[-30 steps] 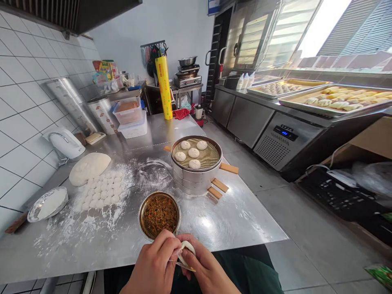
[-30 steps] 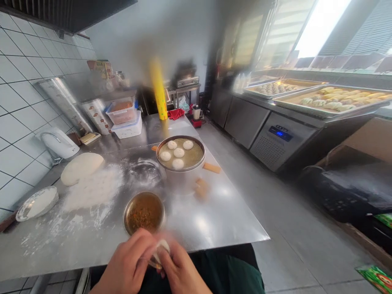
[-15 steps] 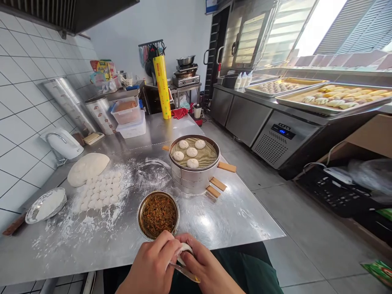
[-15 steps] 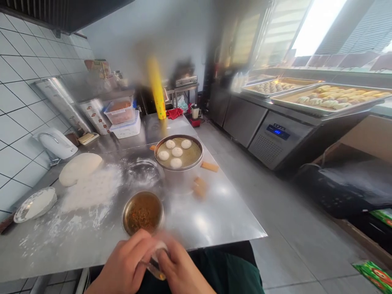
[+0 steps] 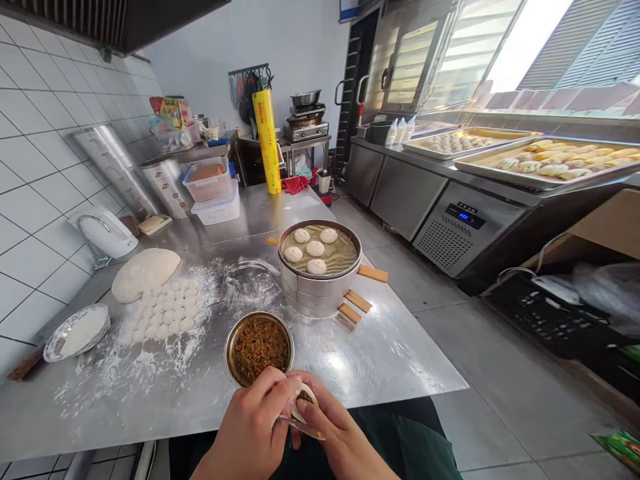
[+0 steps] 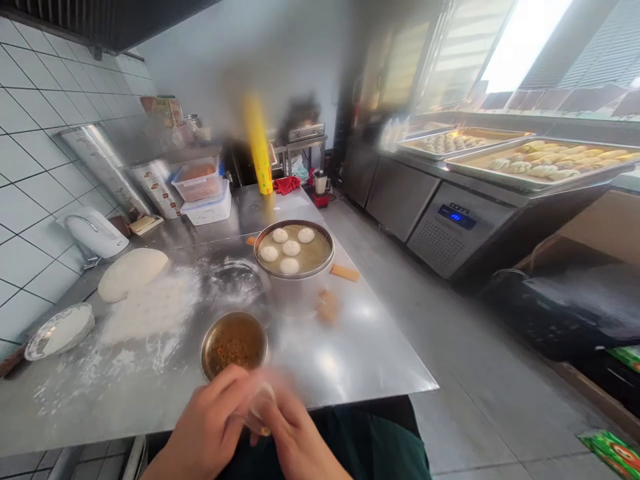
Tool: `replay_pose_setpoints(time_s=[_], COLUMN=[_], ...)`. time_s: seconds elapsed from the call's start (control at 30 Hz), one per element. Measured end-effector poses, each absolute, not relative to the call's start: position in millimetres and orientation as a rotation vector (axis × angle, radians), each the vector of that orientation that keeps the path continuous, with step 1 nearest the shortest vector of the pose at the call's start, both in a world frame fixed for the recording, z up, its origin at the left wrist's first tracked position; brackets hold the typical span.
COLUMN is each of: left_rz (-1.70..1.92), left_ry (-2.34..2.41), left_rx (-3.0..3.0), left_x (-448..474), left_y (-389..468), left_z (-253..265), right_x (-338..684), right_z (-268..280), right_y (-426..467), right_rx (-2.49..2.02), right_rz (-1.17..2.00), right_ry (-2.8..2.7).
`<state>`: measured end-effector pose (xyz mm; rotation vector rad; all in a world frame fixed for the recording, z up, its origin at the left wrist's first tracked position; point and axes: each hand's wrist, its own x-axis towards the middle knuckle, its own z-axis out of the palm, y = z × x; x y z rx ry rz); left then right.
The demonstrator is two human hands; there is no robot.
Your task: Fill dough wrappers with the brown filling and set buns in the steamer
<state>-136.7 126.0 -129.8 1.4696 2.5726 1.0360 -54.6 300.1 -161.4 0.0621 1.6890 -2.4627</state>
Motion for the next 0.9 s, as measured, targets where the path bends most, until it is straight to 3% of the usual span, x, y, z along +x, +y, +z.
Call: replay_pose_setpoints(time_s=[0.57, 0.9], left_rz=[0.767, 0.845], left_ry=[2.598, 2.597], left_rx=[1.655, 1.542], left_x=[-139, -144], left_y=[128, 128], left_z=[-132, -131], right_x=[-56, -59], right_z=[-161, -151], right_y=[304, 308], right_rx=[-0.17, 0.094], right_rz=[-2.121, -2.344], right_ry=[2.164, 1.792])
